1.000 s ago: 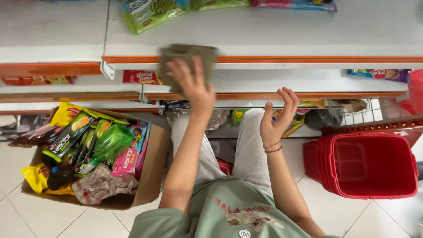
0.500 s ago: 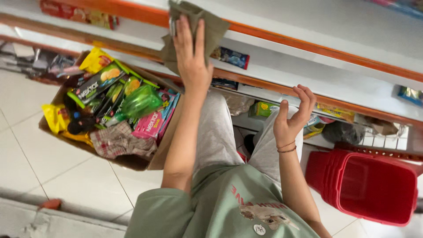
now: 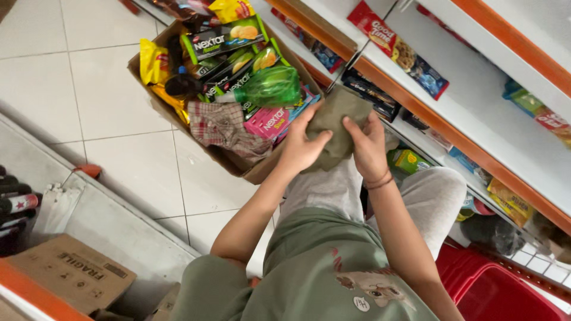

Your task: The person scans snacks with a barcode scanner, places them into a basket or box, handles a red plastic crate, and then sprays a green liquid onto a cloth to wipe down store shelves.

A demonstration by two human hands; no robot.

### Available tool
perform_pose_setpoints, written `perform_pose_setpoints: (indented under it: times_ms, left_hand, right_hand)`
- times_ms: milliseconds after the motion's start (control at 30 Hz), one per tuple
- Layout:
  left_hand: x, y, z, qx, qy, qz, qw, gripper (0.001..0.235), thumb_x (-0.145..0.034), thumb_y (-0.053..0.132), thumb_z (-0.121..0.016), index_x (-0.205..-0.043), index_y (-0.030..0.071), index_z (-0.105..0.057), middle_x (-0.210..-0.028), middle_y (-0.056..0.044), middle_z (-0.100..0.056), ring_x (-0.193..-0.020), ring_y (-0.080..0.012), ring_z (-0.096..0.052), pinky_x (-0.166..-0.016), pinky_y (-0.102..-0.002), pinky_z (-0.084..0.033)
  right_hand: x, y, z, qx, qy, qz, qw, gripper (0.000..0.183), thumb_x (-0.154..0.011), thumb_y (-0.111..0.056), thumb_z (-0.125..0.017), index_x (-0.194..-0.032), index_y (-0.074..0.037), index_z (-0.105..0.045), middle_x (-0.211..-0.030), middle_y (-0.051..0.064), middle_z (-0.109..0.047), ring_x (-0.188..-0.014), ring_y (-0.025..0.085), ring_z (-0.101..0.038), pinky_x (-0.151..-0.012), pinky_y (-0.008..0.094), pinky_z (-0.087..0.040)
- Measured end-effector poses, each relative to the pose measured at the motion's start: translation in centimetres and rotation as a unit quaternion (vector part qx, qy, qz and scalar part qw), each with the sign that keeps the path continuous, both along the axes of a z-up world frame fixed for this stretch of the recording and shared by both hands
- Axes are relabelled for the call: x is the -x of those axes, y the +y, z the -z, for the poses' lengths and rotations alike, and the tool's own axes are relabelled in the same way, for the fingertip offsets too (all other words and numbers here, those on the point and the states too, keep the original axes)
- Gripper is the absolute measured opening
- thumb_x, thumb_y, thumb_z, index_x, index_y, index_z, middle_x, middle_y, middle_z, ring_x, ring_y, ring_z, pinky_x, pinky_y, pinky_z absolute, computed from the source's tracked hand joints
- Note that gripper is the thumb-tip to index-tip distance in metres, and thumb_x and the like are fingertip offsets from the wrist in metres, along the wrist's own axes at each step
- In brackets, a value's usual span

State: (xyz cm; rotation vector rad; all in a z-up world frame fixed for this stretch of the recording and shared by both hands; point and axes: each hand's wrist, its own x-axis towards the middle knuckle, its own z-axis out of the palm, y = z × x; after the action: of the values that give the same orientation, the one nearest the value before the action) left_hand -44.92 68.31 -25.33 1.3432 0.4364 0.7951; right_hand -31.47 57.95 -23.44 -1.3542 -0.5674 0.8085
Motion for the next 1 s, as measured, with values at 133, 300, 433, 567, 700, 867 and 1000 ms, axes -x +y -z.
perform_pose_setpoints:
  times_ms: [133,300,433,567,700,867,1000]
  left_hand:
    - [4.6,2.4,3.8,-0.036,0.073,-0.117,0.99,0.06,-0.083,0.003,-0.073,-0.14,-0.001,-0.055,-0.129,-0.017,-0.066,-0.121,-0.0273,-0.064,-0.106,-0.035,-0.048]
    - [10.7,4.7,6.4,-0.066,0.242,-0.156,0.955,0.053,-0.091,0.005,-0.069,-0.142,0.01,-0.059,-0.124,-0.016,-0.065,-0.113,-0.0303,-0.067,-0.1,-0.035,-0.053]
    - [14.1,5.3,7.0,-0.097,0.324,-0.139,0.931,0.087,-0.073,0.003,-0.067,-0.154,0.019,-0.041,-0.129,-0.017,-0.051,-0.123,-0.0362,-0.049,-0.103,-0.048,-0.044]
    - [14.7,3.9,8.4,-0.24,0.445,-0.063,0.86,0.088,-0.062,0.01,-0.078,-0.144,0.022,-0.047,-0.144,-0.022,-0.034,-0.129,-0.0446,-0.033,-0.096,-0.067,-0.03]
    - [14.9,4.2,10.9,-0.278,0.414,-0.129,0.857,0.057,-0.079,0.015,-0.078,-0.132,0.023,-0.058,-0.147,-0.016,-0.039,-0.137,-0.039,-0.037,-0.105,-0.065,-0.031]
    - [15.5,4.6,10.6,-0.134,0.268,-0.193,0.934,0.05,-0.09,0.011,-0.073,-0.135,0.0,-0.054,-0.132,-0.018,-0.062,-0.124,-0.0353,-0.056,-0.112,-0.047,-0.037]
    - [15.2,4.9,8.7,0.063,0.135,-0.242,0.959,0.046,-0.097,0.015,-0.067,-0.138,0.001,-0.052,-0.113,-0.011,-0.073,-0.103,-0.0216,-0.069,-0.097,-0.031,-0.052]
  right_hand:
    - [2.6,4.5,4.1,0.04,-0.025,-0.04,0.998,0.037,-0.094,0.001,-0.072,-0.129,0.001,-0.059,-0.123,0.008,-0.07,-0.112,0.017,-0.066,-0.098,0.032,-0.055]
    - [2.6,9.4,7.2,0.123,-0.301,-0.158,0.932,0.043,-0.089,-0.003,-0.077,-0.13,-0.003,-0.063,-0.116,0.009,-0.073,-0.111,0.016,-0.069,-0.098,0.03,-0.054]
    - [3.2,11.1,7.8,0.107,-0.304,-0.176,0.93,0.046,-0.087,-0.005,-0.076,-0.131,-0.006,-0.062,-0.117,0.011,-0.073,-0.112,0.021,-0.07,-0.098,0.032,-0.055]
    - [4.9,11.1,7.6,0.125,-0.501,-0.1,0.85,0.057,-0.083,-0.007,-0.083,-0.134,-0.006,-0.057,-0.124,0.018,-0.064,-0.115,0.036,-0.064,-0.096,0.043,-0.053]
    - [5.8,10.8,7.9,0.17,-0.622,-0.026,0.764,0.068,-0.072,-0.017,-0.091,-0.126,-0.007,-0.051,-0.123,0.017,-0.049,-0.12,0.041,-0.05,-0.102,0.05,-0.043]
    - [6.2,10.8,8.3,0.185,-0.603,-0.023,0.776,0.059,-0.076,-0.018,-0.09,-0.12,-0.008,-0.052,-0.121,0.016,-0.048,-0.12,0.038,-0.048,-0.106,0.05,-0.04]
    - [8.9,9.9,7.4,0.101,-0.62,0.004,0.778,0.052,-0.078,-0.012,-0.085,-0.122,-0.008,-0.057,-0.119,0.018,-0.05,-0.116,0.039,-0.049,-0.103,0.048,-0.04]
